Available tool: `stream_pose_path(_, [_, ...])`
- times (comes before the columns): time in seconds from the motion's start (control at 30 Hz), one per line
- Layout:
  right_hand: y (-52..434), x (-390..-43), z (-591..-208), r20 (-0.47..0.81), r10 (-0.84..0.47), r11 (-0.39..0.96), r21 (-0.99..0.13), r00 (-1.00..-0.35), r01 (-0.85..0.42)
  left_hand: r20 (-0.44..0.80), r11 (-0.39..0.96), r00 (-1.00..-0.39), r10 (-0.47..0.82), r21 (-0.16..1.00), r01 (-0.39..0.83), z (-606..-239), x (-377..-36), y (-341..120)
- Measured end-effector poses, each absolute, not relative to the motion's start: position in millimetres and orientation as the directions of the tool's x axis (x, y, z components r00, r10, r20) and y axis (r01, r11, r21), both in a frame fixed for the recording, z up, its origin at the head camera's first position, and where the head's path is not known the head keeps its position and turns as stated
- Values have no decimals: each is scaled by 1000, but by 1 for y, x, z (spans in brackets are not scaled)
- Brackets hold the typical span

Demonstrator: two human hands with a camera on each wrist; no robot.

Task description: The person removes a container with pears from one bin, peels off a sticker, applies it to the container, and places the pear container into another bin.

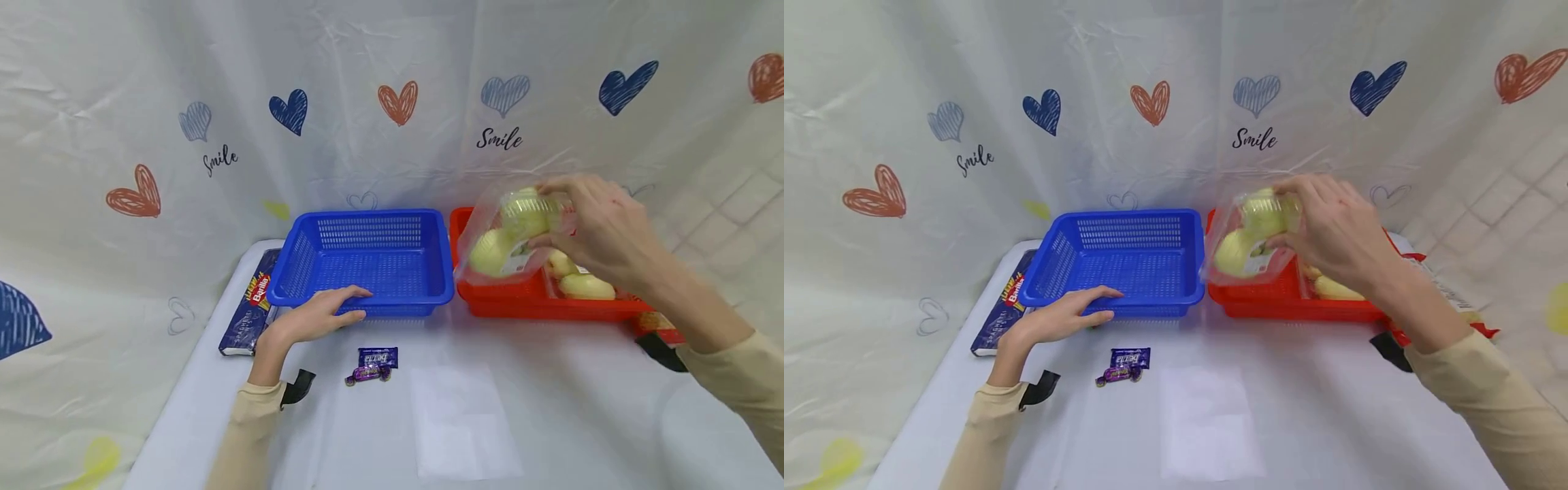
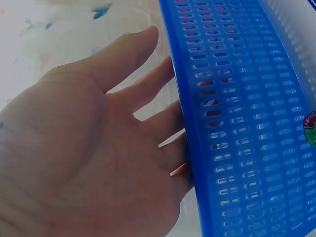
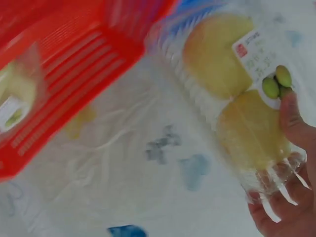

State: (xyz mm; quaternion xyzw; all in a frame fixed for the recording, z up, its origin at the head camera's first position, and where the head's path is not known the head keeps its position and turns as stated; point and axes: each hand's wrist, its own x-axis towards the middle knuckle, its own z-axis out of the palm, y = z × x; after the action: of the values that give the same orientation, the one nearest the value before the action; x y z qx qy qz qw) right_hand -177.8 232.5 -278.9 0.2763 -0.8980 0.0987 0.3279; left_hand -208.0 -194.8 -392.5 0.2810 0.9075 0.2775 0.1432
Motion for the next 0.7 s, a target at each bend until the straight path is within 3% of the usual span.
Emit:
stream_pose_path(0.07, [243, -205, -282, 606, -436, 854, 46, -665, -518, -104, 688, -801, 590, 583, 432, -393, -207, -195])
stream_pose_path(0.17, [254, -240, -291, 431, -432, 891, 66, -792, -450, -97, 685, -798, 594, 581, 439, -394, -207, -195])
stream_pose_path(0.3, [261, -279, -303, 169, -431, 897, -29, -886, -442, -94, 678, -791, 605, 581, 450, -396, -208, -195])
stream_pose_path(0.47, [261, -318, -311, -2, -524, 829, -232, -852, -509, -106, 689, -800, 591, 583, 431, -394, -207, -198])
stream_pose_path(0.7, [257, -350, -326, -214, -525, 831, -338, -823, -442, -105, 692, -801, 589, 577, 434, -395, -205, -197])
